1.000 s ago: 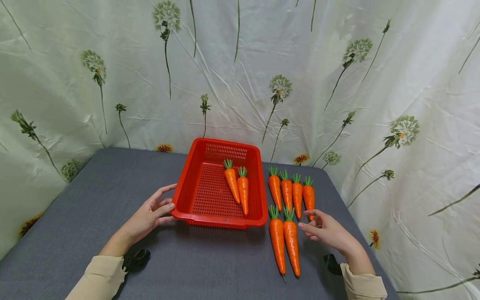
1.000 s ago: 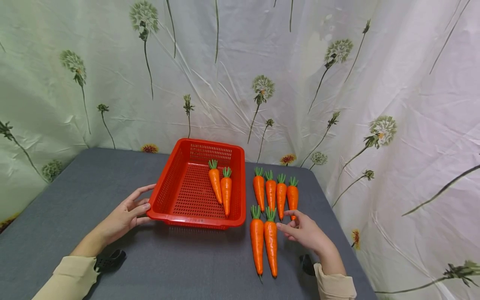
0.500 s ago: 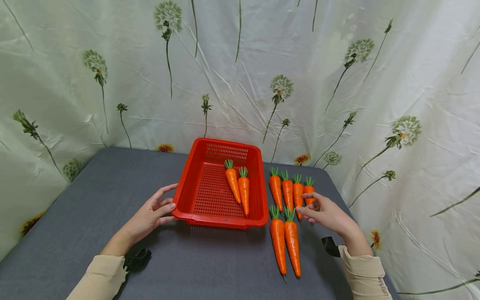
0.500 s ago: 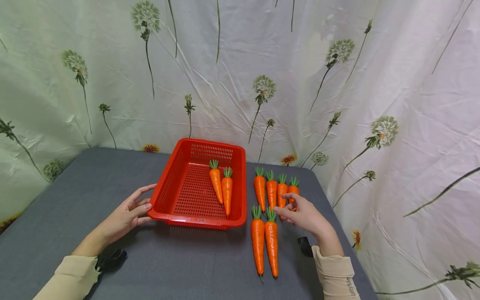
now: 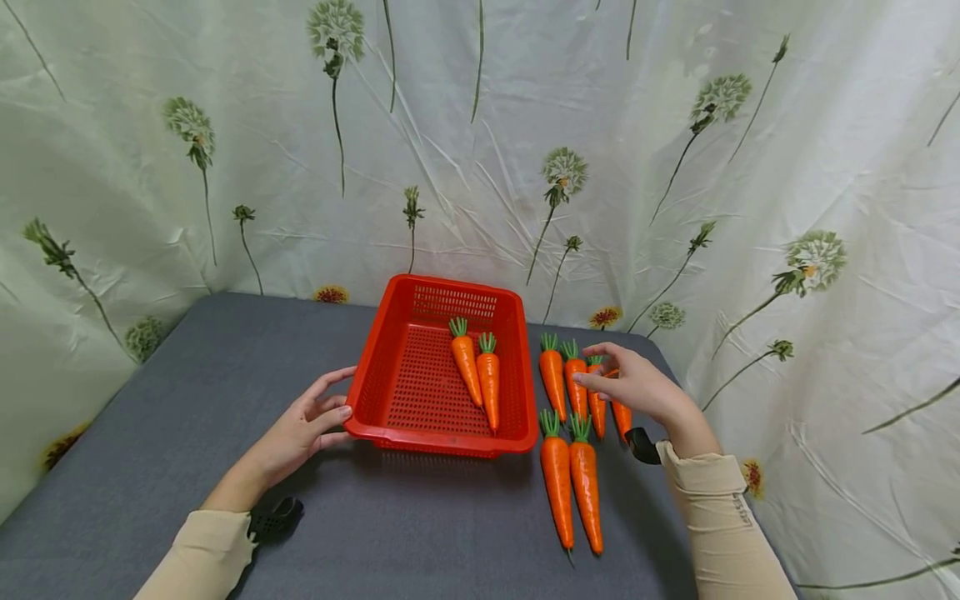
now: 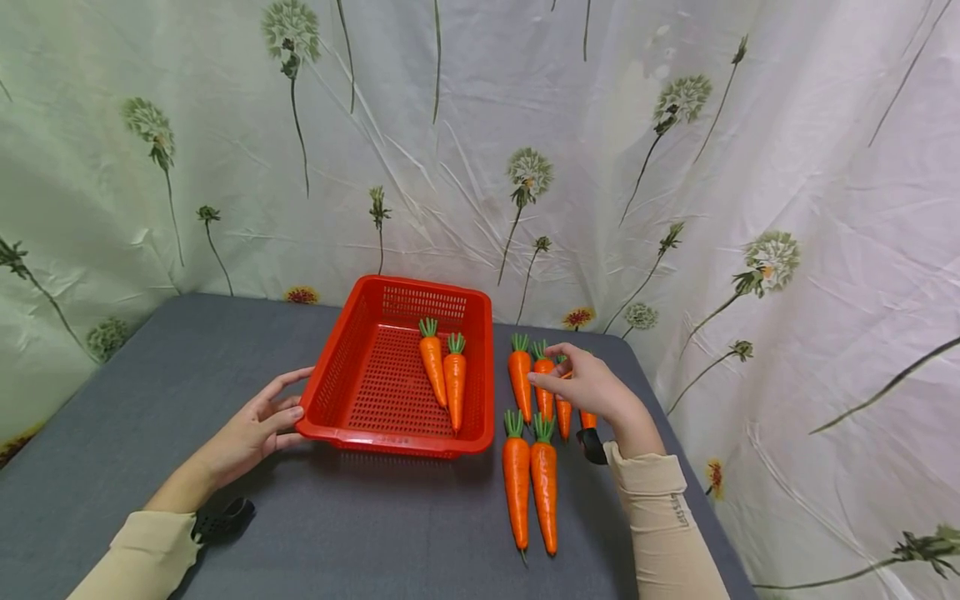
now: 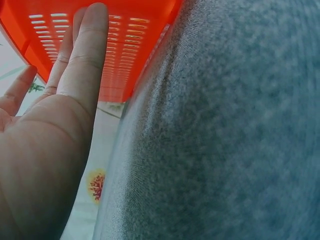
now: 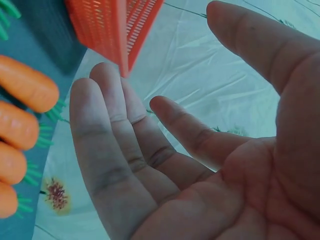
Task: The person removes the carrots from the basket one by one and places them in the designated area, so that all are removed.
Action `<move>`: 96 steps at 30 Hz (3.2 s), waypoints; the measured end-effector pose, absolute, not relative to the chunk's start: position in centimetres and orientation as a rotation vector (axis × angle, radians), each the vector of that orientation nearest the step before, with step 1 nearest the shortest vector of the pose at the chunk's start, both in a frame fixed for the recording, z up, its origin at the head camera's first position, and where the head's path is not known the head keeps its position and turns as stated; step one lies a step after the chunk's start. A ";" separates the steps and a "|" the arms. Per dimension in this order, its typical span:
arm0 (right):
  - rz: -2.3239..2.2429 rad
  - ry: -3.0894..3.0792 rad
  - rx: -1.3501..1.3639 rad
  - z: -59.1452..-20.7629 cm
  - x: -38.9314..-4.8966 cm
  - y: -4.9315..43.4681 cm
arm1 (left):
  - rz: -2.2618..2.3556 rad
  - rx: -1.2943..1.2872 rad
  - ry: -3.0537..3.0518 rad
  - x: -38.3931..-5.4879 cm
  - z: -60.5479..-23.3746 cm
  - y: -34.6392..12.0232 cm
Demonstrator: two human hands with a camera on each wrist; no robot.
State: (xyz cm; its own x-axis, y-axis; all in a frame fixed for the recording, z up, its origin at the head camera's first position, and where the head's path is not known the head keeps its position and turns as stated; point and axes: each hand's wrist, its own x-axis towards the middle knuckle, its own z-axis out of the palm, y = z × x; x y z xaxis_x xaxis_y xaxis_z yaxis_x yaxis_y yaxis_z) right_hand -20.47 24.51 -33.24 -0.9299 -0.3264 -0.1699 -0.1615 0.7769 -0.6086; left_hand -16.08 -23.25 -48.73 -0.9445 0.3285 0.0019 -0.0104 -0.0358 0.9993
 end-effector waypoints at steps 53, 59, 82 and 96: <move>-1.123 2.458 -0.231 -34.4 -31.7 12.0 | 2.075 0.338 2.007 -16.2 -48.6 -23.3; -1.123 2.436 -0.227 -35.2 -32.2 11.2 | 2.074 0.336 1.997 -16.3 -48.6 -23.3; -1.108 2.441 -0.154 -37.8 -33.3 9.3 | 2.070 0.338 1.991 -16.3 -48.9 -23.3; -1.071 2.438 -0.139 -39.0 -33.6 8.2 | 2.071 0.314 1.984 -16.2 -48.5 -23.1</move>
